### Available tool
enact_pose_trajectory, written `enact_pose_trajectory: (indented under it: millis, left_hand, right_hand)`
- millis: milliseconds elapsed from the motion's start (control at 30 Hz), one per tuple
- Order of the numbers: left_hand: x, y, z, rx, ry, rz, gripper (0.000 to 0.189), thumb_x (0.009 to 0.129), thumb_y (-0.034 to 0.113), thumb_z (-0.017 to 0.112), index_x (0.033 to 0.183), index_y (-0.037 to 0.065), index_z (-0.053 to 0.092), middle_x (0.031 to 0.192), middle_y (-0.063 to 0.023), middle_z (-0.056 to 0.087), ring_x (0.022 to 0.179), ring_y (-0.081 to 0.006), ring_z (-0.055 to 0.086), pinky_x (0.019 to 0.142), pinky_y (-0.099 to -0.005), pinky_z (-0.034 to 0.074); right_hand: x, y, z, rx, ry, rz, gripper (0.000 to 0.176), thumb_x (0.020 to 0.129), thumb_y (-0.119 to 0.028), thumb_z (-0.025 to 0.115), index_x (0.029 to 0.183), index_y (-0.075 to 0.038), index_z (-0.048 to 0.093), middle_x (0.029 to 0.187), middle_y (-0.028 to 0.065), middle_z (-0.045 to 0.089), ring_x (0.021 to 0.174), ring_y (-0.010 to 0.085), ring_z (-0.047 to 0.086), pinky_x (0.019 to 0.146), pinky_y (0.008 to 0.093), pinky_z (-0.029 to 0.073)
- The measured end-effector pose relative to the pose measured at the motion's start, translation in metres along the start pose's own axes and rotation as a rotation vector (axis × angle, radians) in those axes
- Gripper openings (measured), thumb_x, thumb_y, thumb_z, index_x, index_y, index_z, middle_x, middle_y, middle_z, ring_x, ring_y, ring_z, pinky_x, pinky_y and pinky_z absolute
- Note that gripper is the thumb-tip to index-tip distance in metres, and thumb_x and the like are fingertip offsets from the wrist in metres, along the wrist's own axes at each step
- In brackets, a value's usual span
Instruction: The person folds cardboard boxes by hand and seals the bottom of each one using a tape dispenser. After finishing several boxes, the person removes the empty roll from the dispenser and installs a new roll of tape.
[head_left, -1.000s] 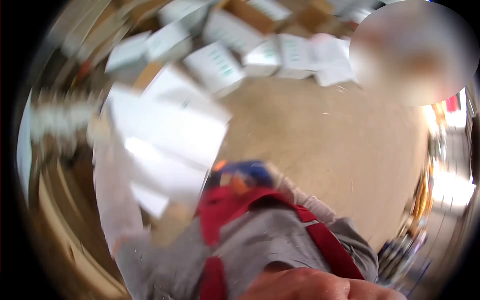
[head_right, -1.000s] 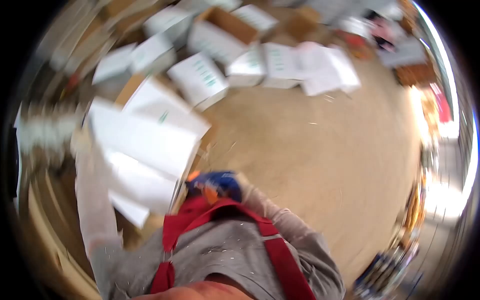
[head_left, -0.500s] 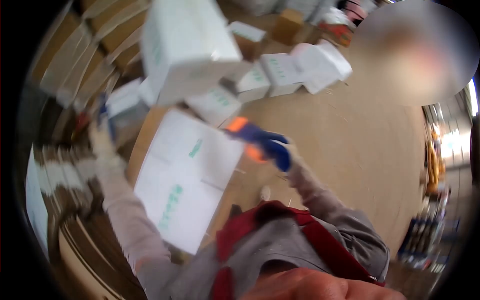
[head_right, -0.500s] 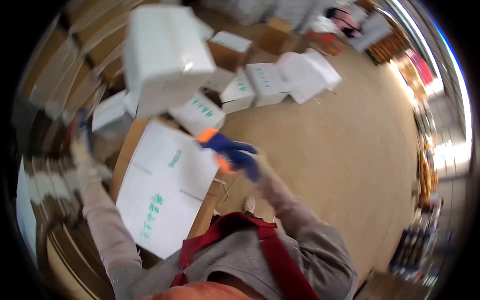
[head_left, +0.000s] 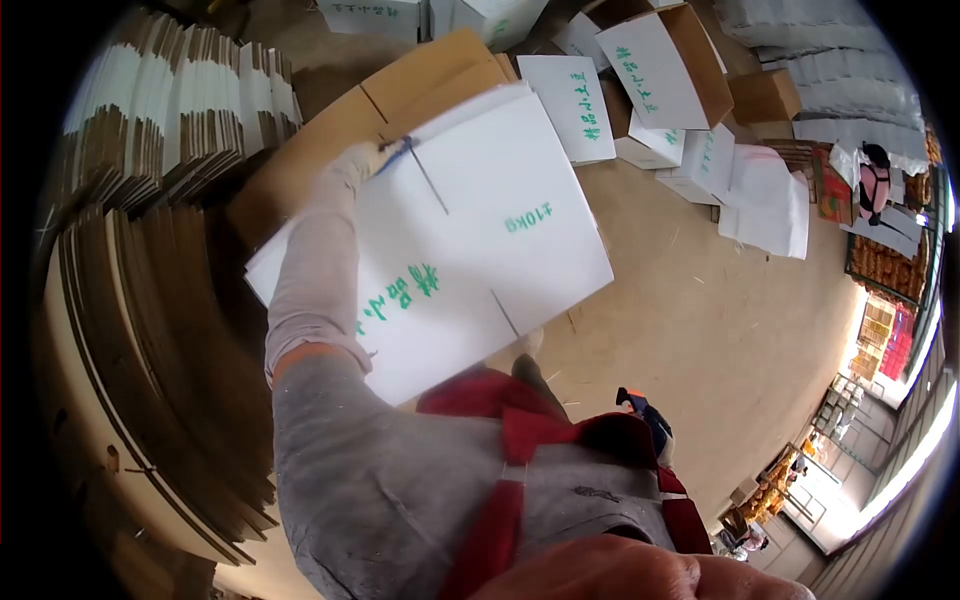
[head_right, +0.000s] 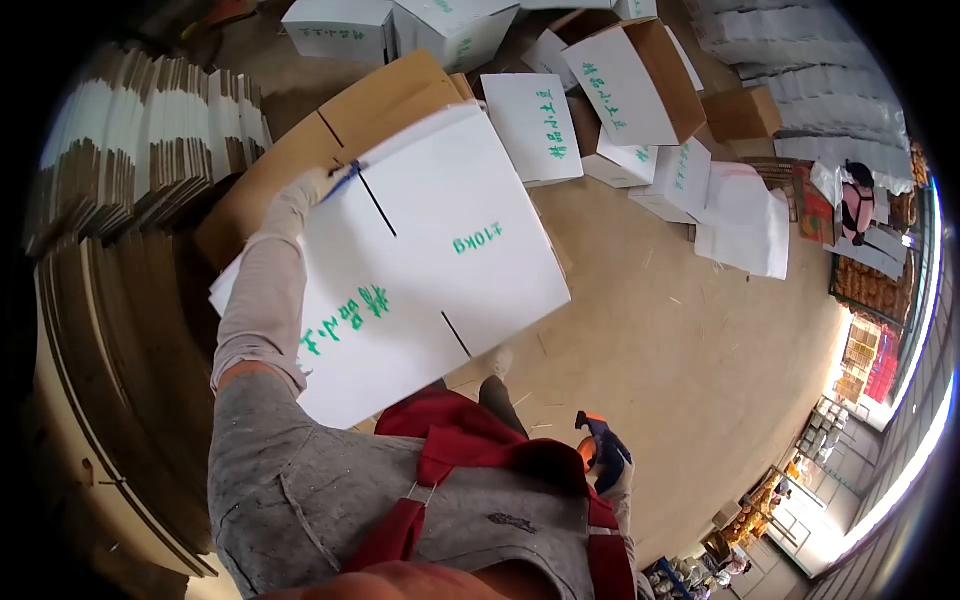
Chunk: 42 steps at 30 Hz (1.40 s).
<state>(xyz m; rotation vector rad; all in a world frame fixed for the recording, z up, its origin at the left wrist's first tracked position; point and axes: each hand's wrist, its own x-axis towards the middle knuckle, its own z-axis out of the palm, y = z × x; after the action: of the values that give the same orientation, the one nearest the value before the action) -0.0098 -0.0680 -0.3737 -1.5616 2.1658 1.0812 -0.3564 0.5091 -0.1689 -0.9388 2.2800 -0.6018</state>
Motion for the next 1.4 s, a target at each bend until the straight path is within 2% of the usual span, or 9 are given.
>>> enact_pose_trajectory:
  millis: [200, 367, 500, 633, 800, 900, 1100, 1300, 1400]
  left_hand:
    - [-0.064, 0.033, 0.043, -0.072, 0.050, -0.241, 0.065, 0.083, 0.061, 0.045, 0.113, 0.006, 0.061, 0.108, -0.0224, 0.061, 0.105, -0.0359, 0.056, 0.093, -0.0413, 0.040]
    - [-0.118, 0.063, 0.087, 0.462, 0.593, -0.015, 0.061, 0.078, 0.047, 0.061, 0.125, 0.009, 0.051, 0.114, -0.0146, 0.060, 0.108, -0.0279, 0.055, 0.093, -0.0375, 0.042]
    - [-0.124, 0.067, 0.060, 0.170, 0.366, 0.042, 0.069, 0.068, 0.041, 0.073, 0.125, 0.009, 0.051, 0.118, -0.0139, 0.058, 0.108, -0.0281, 0.055, 0.091, -0.0349, 0.044]
    - [-0.193, 0.120, -0.003, 0.139, 0.254, 0.026, 0.060, 0.064, 0.033, 0.077, 0.114, 0.007, 0.057, 0.112, -0.0159, 0.060, 0.105, -0.0292, 0.056, 0.087, -0.0345, 0.046]
    - [-0.318, 0.239, -0.061, 0.098, 0.129, -0.009, 0.045, 0.062, 0.023, 0.077, 0.101, 0.006, 0.063, 0.116, -0.0147, 0.058, 0.106, -0.0293, 0.055, 0.086, -0.0333, 0.045]
    - [-0.361, 0.262, -0.065, 0.438, 0.302, 0.519, 0.036, 0.063, 0.020, 0.074, 0.095, 0.008, 0.066, 0.120, -0.0139, 0.056, 0.110, -0.0283, 0.053, 0.093, -0.0379, 0.040]
    - [-0.348, 0.264, -0.035, 0.725, 0.514, 0.610, 0.016, 0.061, 0.020, 0.073, 0.075, 0.014, 0.067, 0.125, -0.0048, 0.053, 0.123, -0.0277, 0.041, 0.107, -0.0571, 0.015]
    - [-0.364, 0.256, -0.045, 0.687, 0.669, 0.682, 0.022, 0.058, 0.024, 0.071, 0.070, 0.007, 0.062, 0.112, -0.0111, 0.059, 0.116, -0.0308, 0.047, 0.102, -0.0521, 0.028]
    - [-0.418, 0.285, -0.040, 0.387, -0.042, 0.442, 0.039, 0.062, 0.035, 0.076, 0.085, 0.005, 0.067, 0.100, -0.0107, 0.064, 0.092, -0.0289, 0.061, 0.078, -0.0360, 0.049]
  right_hand:
    - [0.036, -0.007, 0.010, -0.075, -0.066, -0.299, 0.025, 0.066, 0.004, 0.064, 0.091, 0.001, 0.062, 0.089, 0.0130, 0.062, 0.070, 0.0211, 0.062, 0.061, 0.0292, 0.051]
    - [0.065, -0.017, 0.002, 0.029, -0.153, -0.385, 0.019, 0.072, -0.001, 0.061, 0.091, 0.001, 0.062, 0.086, 0.0108, 0.062, 0.068, 0.0196, 0.060, 0.059, 0.0285, 0.049]
    - [0.103, 0.017, 0.006, 0.691, -0.016, 0.139, 0.023, 0.085, -0.018, 0.054, 0.094, 0.001, 0.063, 0.076, 0.0039, 0.060, 0.064, 0.0133, 0.055, 0.056, 0.0242, 0.043]
    - [0.192, 0.078, -0.011, 0.888, 0.068, 0.021, 0.034, 0.086, -0.022, 0.055, 0.106, 0.005, 0.060, 0.080, 0.0061, 0.062, 0.066, 0.0123, 0.059, 0.058, 0.0249, 0.047]
    - [0.265, -0.039, -0.103, 0.917, 0.169, -0.390, 0.029, 0.086, -0.008, 0.057, 0.113, 0.003, 0.059, 0.096, 0.0085, 0.065, 0.082, 0.0143, 0.060, 0.073, 0.0250, 0.048]
    - [0.249, -0.130, -0.141, 0.932, -0.022, -0.608, 0.026, 0.088, -0.007, 0.054, 0.111, 0.001, 0.061, 0.098, 0.0041, 0.064, 0.083, 0.0119, 0.058, 0.071, 0.0232, 0.047]
    - [0.166, -0.245, -0.071, -0.438, -0.132, -1.175, 0.040, 0.074, -0.036, 0.066, 0.099, -0.005, 0.063, 0.112, 0.0171, 0.056, 0.091, 0.0282, 0.060, 0.080, 0.0369, 0.048]
    - [0.183, -0.291, -0.053, -0.683, -0.180, -1.004, 0.037, 0.082, -0.042, 0.051, 0.091, -0.010, 0.068, 0.095, 0.0110, 0.067, 0.090, 0.0262, 0.063, 0.079, 0.0368, 0.048]
    - [0.203, -0.310, -0.064, -0.667, -0.138, -1.034, 0.035, 0.085, -0.040, 0.047, 0.098, -0.013, 0.066, 0.100, 0.0116, 0.065, 0.093, 0.0278, 0.062, 0.080, 0.0394, 0.048]
